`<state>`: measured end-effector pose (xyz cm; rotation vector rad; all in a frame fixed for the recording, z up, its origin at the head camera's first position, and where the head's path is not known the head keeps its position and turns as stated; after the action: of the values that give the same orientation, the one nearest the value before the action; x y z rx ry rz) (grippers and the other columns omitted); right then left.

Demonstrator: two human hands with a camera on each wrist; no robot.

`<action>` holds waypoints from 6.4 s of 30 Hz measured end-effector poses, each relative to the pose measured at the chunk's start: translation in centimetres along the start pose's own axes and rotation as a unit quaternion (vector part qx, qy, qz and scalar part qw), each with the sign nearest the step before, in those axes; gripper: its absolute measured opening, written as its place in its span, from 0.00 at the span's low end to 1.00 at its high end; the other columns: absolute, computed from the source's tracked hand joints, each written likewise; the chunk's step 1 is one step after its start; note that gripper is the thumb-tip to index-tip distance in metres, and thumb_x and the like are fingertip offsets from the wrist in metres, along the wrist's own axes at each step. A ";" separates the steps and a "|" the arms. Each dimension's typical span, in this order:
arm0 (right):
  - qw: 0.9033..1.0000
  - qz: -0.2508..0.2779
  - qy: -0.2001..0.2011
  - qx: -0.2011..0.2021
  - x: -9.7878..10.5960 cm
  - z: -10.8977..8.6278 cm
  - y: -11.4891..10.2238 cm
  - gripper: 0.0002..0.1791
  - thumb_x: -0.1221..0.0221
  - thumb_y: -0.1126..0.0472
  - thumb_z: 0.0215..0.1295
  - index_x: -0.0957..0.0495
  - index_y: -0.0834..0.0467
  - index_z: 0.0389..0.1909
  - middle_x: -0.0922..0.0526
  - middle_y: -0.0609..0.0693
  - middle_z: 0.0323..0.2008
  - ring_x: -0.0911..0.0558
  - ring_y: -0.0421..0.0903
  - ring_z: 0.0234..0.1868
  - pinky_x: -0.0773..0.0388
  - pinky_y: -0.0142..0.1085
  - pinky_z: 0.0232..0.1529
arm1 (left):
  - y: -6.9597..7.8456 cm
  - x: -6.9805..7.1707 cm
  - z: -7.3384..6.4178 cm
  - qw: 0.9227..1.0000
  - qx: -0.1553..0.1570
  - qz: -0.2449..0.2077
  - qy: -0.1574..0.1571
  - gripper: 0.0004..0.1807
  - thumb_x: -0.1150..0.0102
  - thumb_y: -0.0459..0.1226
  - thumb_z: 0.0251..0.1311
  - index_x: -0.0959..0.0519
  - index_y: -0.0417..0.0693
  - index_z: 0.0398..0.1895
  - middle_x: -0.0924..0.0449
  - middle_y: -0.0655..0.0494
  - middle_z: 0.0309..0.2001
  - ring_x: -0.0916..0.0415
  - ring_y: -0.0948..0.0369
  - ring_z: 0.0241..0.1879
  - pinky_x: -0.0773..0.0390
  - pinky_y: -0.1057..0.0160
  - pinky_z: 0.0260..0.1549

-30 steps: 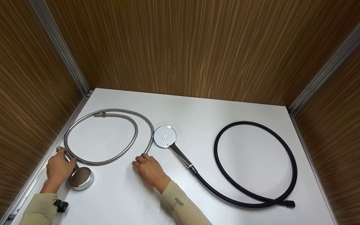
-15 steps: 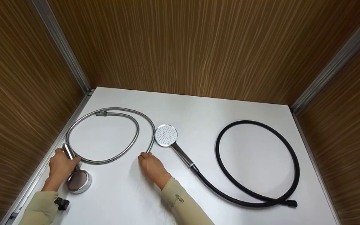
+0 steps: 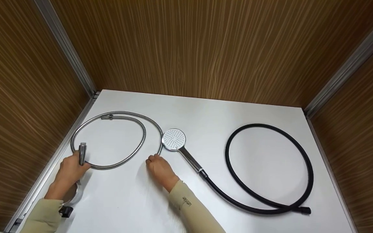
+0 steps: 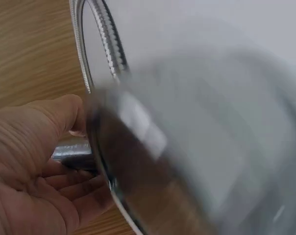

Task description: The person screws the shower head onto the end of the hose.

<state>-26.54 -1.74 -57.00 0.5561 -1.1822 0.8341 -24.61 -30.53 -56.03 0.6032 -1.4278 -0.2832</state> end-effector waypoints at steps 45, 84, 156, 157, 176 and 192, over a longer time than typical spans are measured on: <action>0.995 0.069 0.077 -0.001 3.3 -0.8 -0.3 0.19 0.36 0.52 0.73 0.18 0.54 0.60 0.19 0.47 0.32 0.25 0.45 0.33 0.23 0.39 0.41 | 14.9 -3.5 -5.8 0.912 -0.358 0.192 0.057 0.26 0.28 0.27 0.57 0.21 0.49 0.60 0.27 0.48 0.32 0.29 0.51 0.25 0.24 0.53 0.26; 0.995 0.081 0.056 -0.014 3.5 1.1 -1.3 0.20 0.45 0.48 0.80 0.21 0.50 0.66 0.20 0.46 0.36 0.28 0.39 0.33 0.30 0.29 0.35 | 15.3 -3.7 -5.9 0.913 -0.349 0.208 0.045 0.29 0.26 0.29 0.53 0.20 0.54 0.60 0.25 0.52 0.30 0.27 0.54 0.28 0.24 0.54 0.30; 0.992 0.099 0.074 -0.041 4.2 2.5 -1.2 0.22 0.36 0.51 0.73 0.27 0.57 0.60 0.16 0.47 0.46 0.18 0.42 0.43 0.24 0.35 0.42 | 15.4 -2.8 -5.3 0.914 -0.357 0.176 0.076 0.30 0.26 0.25 0.49 0.20 0.49 0.57 0.26 0.51 0.30 0.29 0.54 0.29 0.24 0.54 0.30; 0.991 0.102 0.073 -0.040 4.2 2.5 -1.2 0.22 0.35 0.51 0.72 0.28 0.57 0.59 0.16 0.46 0.45 0.18 0.42 0.42 0.24 0.35 0.41 | 15.4 -2.7 -5.4 0.913 -0.360 0.176 0.079 0.30 0.26 0.24 0.47 0.20 0.49 0.57 0.26 0.51 0.30 0.28 0.53 0.29 0.24 0.54 0.30; 0.994 0.071 0.080 -0.022 4.2 2.4 -1.7 0.14 0.41 0.49 0.77 0.23 0.55 0.50 0.16 0.45 0.40 0.18 0.42 0.38 0.27 0.32 0.38 | 15.5 -3.1 -5.5 0.909 -0.354 0.212 0.065 0.35 0.24 0.21 0.41 0.19 0.50 0.57 0.24 0.51 0.30 0.28 0.56 0.29 0.23 0.55 0.32; 0.992 0.103 0.060 -0.035 4.0 2.1 -1.3 0.23 0.37 0.49 0.74 0.26 0.57 0.61 0.14 0.47 0.49 0.15 0.43 0.46 0.20 0.36 0.45 | 15.6 -3.2 -5.5 0.910 -0.352 0.209 0.069 0.31 0.24 0.25 0.47 0.18 0.50 0.57 0.24 0.51 0.30 0.28 0.54 0.30 0.23 0.55 0.31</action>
<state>-26.15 -3.07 -52.53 0.3255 -1.1663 0.9828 -22.34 -14.83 -50.31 -0.2700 -1.1713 -0.3761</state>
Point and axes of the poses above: each hand's wrist, its own z-axis towards the middle knuckle, its own x-axis out of the back of the hand, y = z × x, the point moved 10 cm from there along z, towards the middle knuckle
